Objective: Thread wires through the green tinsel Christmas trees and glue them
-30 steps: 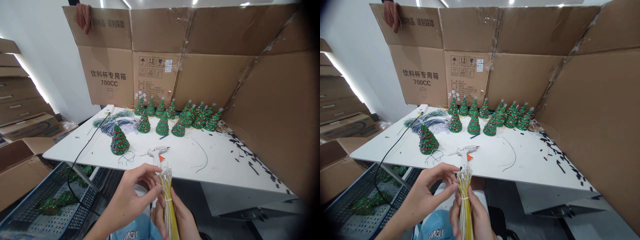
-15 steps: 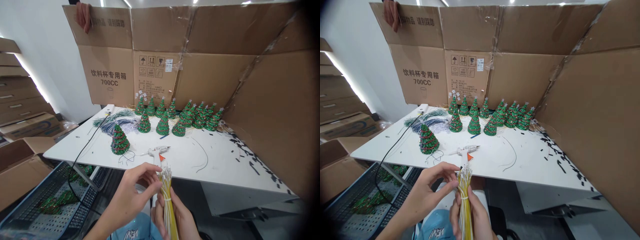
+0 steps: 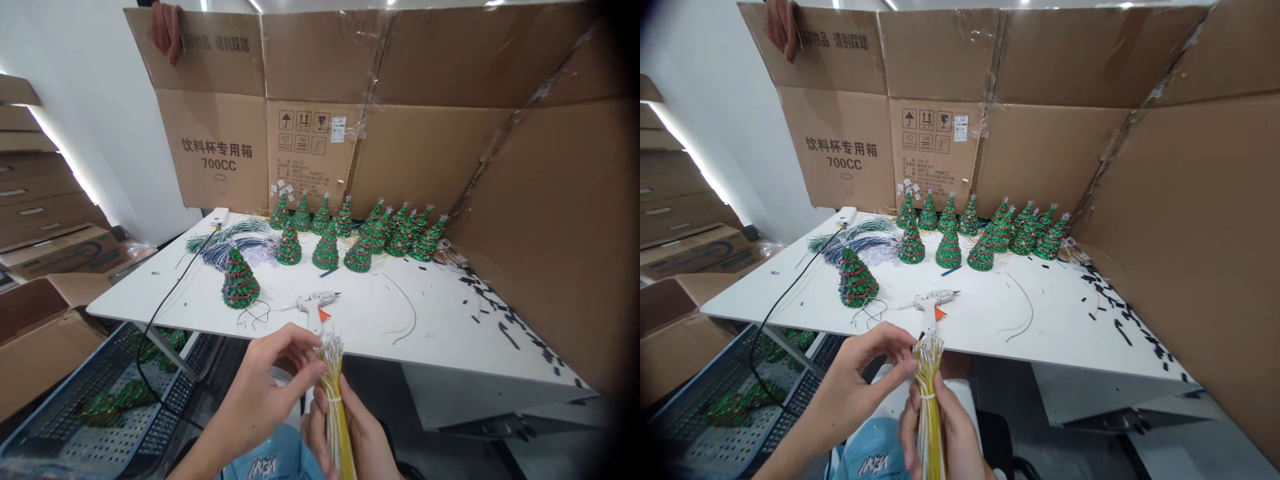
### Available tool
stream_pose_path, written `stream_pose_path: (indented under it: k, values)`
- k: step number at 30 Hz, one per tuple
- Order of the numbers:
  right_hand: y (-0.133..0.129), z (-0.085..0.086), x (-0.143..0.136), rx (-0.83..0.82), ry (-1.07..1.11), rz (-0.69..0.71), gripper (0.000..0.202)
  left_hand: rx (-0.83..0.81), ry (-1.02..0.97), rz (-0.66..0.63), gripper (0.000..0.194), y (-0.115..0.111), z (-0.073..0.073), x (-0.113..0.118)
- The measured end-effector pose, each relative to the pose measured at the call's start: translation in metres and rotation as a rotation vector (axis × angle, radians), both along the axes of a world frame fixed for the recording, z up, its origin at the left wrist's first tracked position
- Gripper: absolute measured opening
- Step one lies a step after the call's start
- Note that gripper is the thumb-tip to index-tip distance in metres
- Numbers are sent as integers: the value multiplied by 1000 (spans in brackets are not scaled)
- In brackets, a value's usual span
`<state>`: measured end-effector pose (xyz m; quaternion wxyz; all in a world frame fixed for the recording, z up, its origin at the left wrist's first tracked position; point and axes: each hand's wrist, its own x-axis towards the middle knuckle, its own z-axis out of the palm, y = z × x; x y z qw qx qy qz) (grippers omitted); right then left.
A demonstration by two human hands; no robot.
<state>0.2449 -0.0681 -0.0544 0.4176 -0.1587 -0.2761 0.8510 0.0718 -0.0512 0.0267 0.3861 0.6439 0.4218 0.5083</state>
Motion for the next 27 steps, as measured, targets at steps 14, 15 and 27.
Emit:
stream_pose_path:
  k: [14, 15, 27]
  values:
    - [-4, 4, 1, 17, 4, -20, 56, -16, 10, 12, 10, 0, 0, 0]
    - [-4, 5, 1, 18, 5, -21, 56, -4, 20, 10, 12, 0, 0, 0]
    - [-2, 8, 3, 30, 2, -37, 55, -56, 18, 16, 16, 1, -1, -1]
